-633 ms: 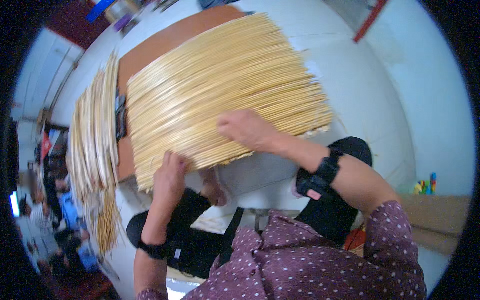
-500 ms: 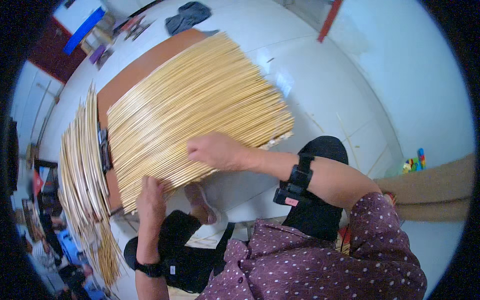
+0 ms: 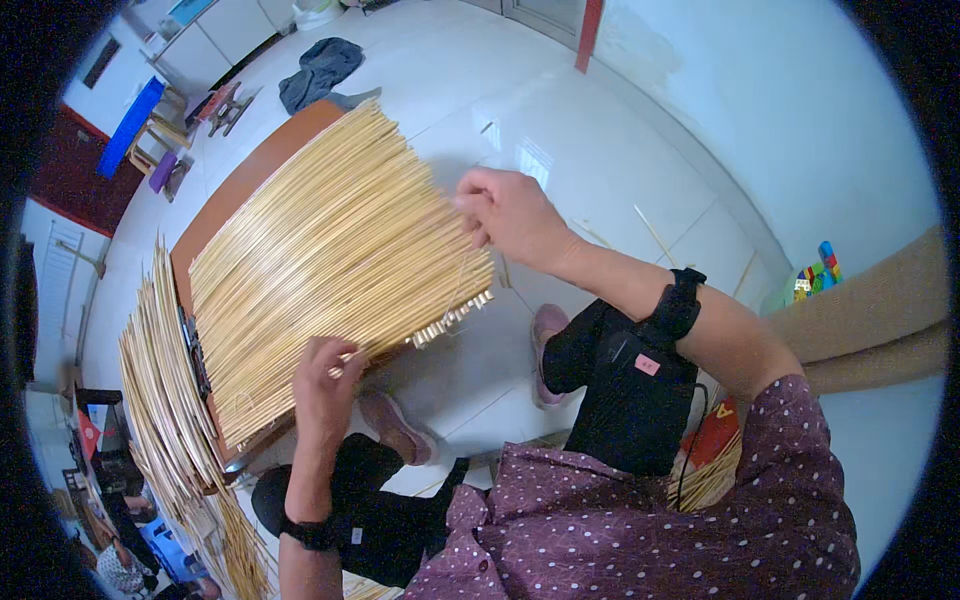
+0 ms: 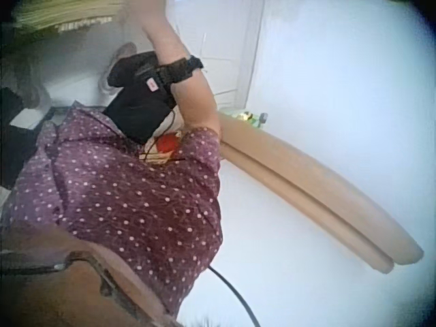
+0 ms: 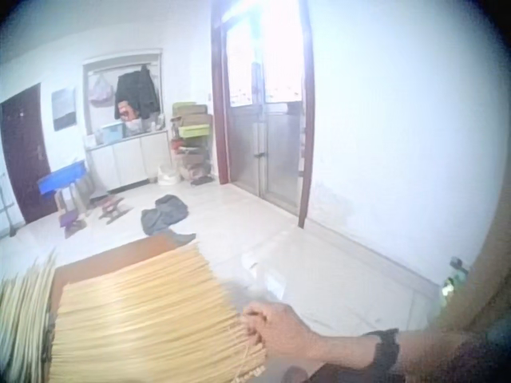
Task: Tying and weaving thin bamboo sticks together with thread to create a mat, then trimming the excess thread with scissors.
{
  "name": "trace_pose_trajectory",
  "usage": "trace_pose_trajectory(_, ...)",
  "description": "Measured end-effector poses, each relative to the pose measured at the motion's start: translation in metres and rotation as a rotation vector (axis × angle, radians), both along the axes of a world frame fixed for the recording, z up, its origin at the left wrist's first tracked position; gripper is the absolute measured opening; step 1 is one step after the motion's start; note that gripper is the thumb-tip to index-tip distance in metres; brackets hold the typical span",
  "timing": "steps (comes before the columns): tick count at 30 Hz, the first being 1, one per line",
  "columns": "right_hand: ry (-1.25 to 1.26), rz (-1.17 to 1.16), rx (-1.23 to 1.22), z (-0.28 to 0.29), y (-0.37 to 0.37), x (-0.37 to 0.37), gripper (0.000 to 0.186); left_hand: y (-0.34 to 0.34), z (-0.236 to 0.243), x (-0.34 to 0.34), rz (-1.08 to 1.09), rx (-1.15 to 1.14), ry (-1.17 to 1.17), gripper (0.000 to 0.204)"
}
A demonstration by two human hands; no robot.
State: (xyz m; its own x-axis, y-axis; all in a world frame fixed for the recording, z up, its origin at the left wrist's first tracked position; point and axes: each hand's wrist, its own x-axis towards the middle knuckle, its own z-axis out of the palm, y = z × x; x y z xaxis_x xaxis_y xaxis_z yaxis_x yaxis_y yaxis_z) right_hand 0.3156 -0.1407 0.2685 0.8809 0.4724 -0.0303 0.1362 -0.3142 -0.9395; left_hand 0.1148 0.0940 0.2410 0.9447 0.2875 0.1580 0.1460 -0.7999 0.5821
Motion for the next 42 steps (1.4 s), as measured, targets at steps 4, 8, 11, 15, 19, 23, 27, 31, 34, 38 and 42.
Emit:
trace_pose_trajectory(4, 0.039, -0.04, 0.014, 0.0, -0.008, 0.004, 0.018, -0.04, -0.003, 0.036, -0.221, -0.073, -0.101, 0.01)
trace_pose_trajectory(8, 0.028, -0.087, 0.077, 0.004, -0.001, 0.01, 0.018, -0.078, -0.01, 0.073, -0.162, -0.008, -0.081, 0.014)
trace_pose_trajectory(11, -0.011, -0.094, 0.082, 0.007, 0.006, 0.013, 0.018, -0.094, -0.019, 0.087, -0.16, 0.069, -0.081, 0.015)
trace_pose_trajectory(15, 0.022, -0.076, 0.132, 0.007, 0.012, 0.016, 0.017, -0.104, -0.027, 0.095, -0.185, 0.078, -0.091, 0.012)
trace_pose_trajectory(19, 0.053, -0.08, 0.13, 0.003, 0.011, 0.022, 0.017, -0.099, -0.037, 0.102, -0.196, -0.003, -0.117, 0.009)
trace_pose_trajectory(23, 0.059, -0.141, 0.195, 0.0, 0.001, 0.036, 0.018, -0.095, -0.016, 0.105, -0.201, -0.885, 0.195, 0.011)
trace_pose_trajectory(27, 0.12, -0.048, 0.134, -0.003, -0.006, 0.042, 0.018, -0.076, 0.002, 0.109, -0.13, -1.226, 0.159, 0.007)
trace_pose_trajectory(31, 0.315, 0.378, 0.145, 0.007, 0.003, 0.026, 0.017, -0.056, 0.015, 0.108, -0.091, -1.454, -0.05, 0.007)
trace_pose_trajectory(34, 0.368, 0.507, 0.121, 0.001, 0.01, 0.021, 0.018, -0.047, 0.024, 0.102, -0.136, -1.6, -0.126, 0.011)
trace_pose_trajectory(38, 0.436, 0.539, 0.136, 0.009, 0.009, 0.018, 0.018, -0.029, 0.039, 0.088, -0.123, -1.807, -0.263, 0.013)
trace_pose_trajectory(42, 0.368, 0.34, 0.186, -0.003, 0.007, 0.029, 0.016, -0.009, 0.042, 0.072, -0.126, -1.725, -0.34, 0.011)
